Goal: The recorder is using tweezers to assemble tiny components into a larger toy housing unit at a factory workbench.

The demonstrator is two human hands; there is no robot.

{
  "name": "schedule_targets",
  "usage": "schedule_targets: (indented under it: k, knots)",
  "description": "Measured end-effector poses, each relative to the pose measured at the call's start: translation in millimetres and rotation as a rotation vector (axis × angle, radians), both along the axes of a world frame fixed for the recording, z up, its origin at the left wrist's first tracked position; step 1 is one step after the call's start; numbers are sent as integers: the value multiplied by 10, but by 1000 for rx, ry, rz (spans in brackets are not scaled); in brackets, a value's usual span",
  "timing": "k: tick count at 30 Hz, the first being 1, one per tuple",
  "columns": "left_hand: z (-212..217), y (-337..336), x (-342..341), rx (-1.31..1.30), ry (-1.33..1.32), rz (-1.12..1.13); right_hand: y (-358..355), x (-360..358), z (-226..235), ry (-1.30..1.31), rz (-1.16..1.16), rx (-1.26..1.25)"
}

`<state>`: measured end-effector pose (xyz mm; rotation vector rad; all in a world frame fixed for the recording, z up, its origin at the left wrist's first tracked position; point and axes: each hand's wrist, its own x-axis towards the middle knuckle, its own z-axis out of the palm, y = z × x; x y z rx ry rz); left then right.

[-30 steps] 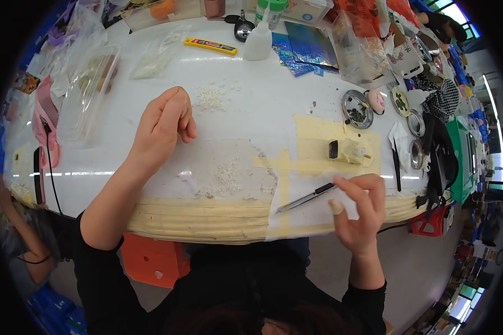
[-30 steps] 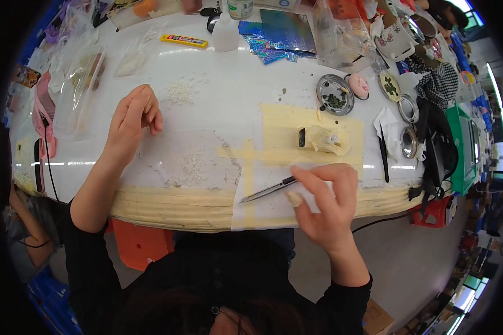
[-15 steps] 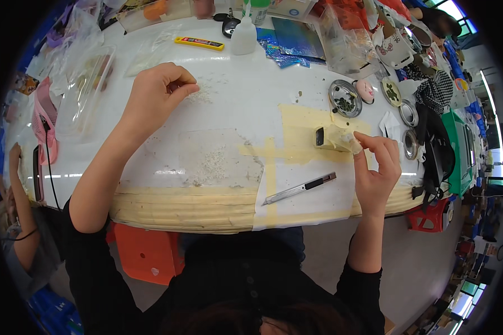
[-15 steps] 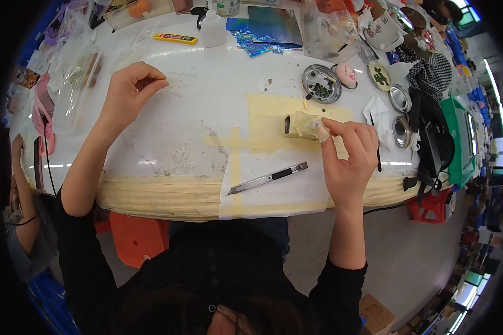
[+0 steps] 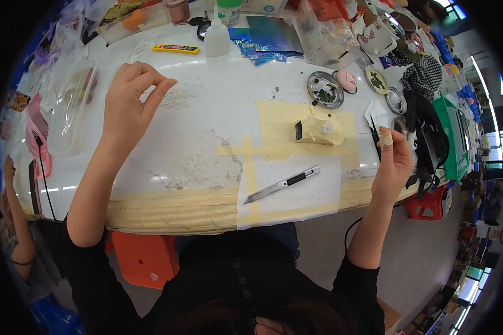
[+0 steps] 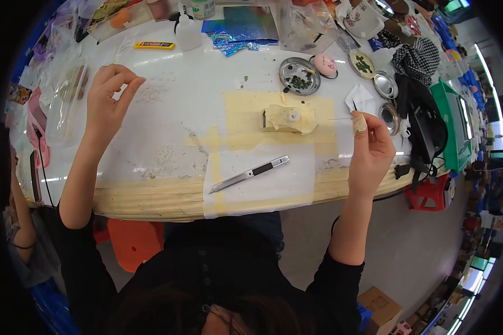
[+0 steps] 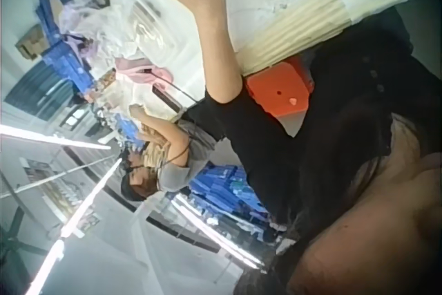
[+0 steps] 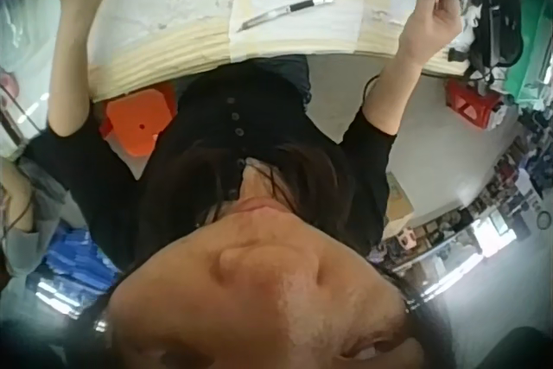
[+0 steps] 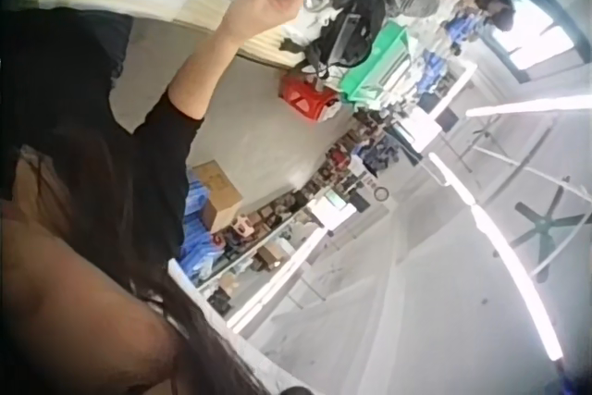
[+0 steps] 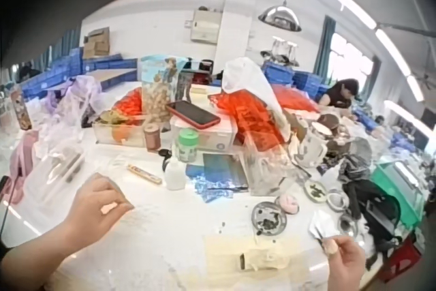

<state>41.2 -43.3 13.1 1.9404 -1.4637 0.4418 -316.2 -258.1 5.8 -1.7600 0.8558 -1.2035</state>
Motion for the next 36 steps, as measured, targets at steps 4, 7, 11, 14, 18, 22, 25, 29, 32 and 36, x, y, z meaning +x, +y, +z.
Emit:
schedule_targets:
  k: [4,7,11,14,18,22,25,29,32,36]
  knots:
    - [261,35,-386,135,87,-141,-362,-317,-29,4,-107,-15]
    - [426,-321,-678,-33,-23,-359,-573,-379,-19,28,-165,-14]
    - [652,-1036,-1095,330,28,-459,-994,-585,-47,187,-110,39]
    - [541,-1540,-1429,251,160,-553,-1066,-552,73,271,-72,121]
    - [406,-2099,-2071,477,165,-622,-1052,-756,115,329,-67,204]
    - [279,-2494,-2454,589,20,-574,-1102,-716,88,313,-8,236]
    - [68,-2665,-2582,488,-15,-529,-1112,-674,37,306,32,237]
    - [11,-2867,-2646,480,327,-559,-1157,-745,-5,304,44,229]
    - [-103,-2968,-2541,437,621,-625,-1169,-700,13,264,70,227]
    - [13,-2856,-2533,451,1023,-613,-1184,-705,-21,247,59,234]
